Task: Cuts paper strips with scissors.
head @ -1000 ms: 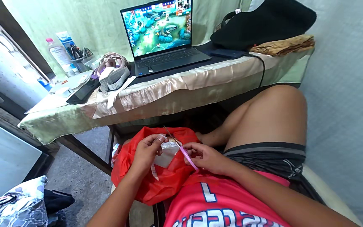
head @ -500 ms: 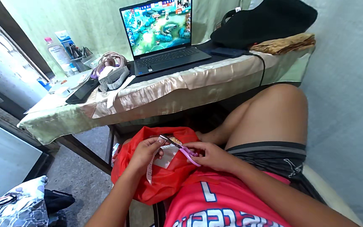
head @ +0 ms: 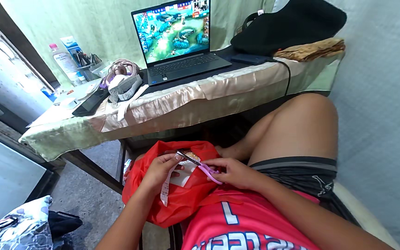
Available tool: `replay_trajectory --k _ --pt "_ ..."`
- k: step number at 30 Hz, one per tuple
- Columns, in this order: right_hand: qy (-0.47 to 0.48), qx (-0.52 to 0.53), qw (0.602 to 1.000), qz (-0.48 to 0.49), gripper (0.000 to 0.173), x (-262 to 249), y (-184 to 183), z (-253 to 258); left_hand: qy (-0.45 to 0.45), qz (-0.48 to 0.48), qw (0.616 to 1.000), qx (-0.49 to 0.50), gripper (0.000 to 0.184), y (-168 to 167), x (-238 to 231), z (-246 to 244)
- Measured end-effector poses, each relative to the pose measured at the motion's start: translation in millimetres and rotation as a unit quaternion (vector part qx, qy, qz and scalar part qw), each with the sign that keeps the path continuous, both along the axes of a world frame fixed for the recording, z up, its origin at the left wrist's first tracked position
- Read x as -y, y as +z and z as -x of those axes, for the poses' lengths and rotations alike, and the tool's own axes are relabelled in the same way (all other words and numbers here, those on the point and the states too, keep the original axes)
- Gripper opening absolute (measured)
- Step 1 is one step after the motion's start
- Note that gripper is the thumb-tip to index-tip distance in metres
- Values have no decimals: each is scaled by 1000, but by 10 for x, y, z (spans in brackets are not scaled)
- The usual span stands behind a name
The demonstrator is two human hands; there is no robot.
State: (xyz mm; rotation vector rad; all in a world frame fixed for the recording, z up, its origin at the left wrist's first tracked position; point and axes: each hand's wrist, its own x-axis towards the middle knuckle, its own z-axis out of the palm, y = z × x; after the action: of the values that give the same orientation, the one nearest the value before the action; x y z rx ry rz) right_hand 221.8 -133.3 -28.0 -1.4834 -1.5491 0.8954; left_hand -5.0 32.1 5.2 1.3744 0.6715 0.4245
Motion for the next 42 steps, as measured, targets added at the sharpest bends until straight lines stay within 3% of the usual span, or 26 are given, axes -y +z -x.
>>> replay_trajectory --k 31,42 --pt "-12 28 1000 6 34 -9 0 -25 3 -8 1000 -6 24 -8 4 -13" --pt "-3 38 999 -10 46 8 4 -3 4 -17 1000 -7 22 -2 15 -17"
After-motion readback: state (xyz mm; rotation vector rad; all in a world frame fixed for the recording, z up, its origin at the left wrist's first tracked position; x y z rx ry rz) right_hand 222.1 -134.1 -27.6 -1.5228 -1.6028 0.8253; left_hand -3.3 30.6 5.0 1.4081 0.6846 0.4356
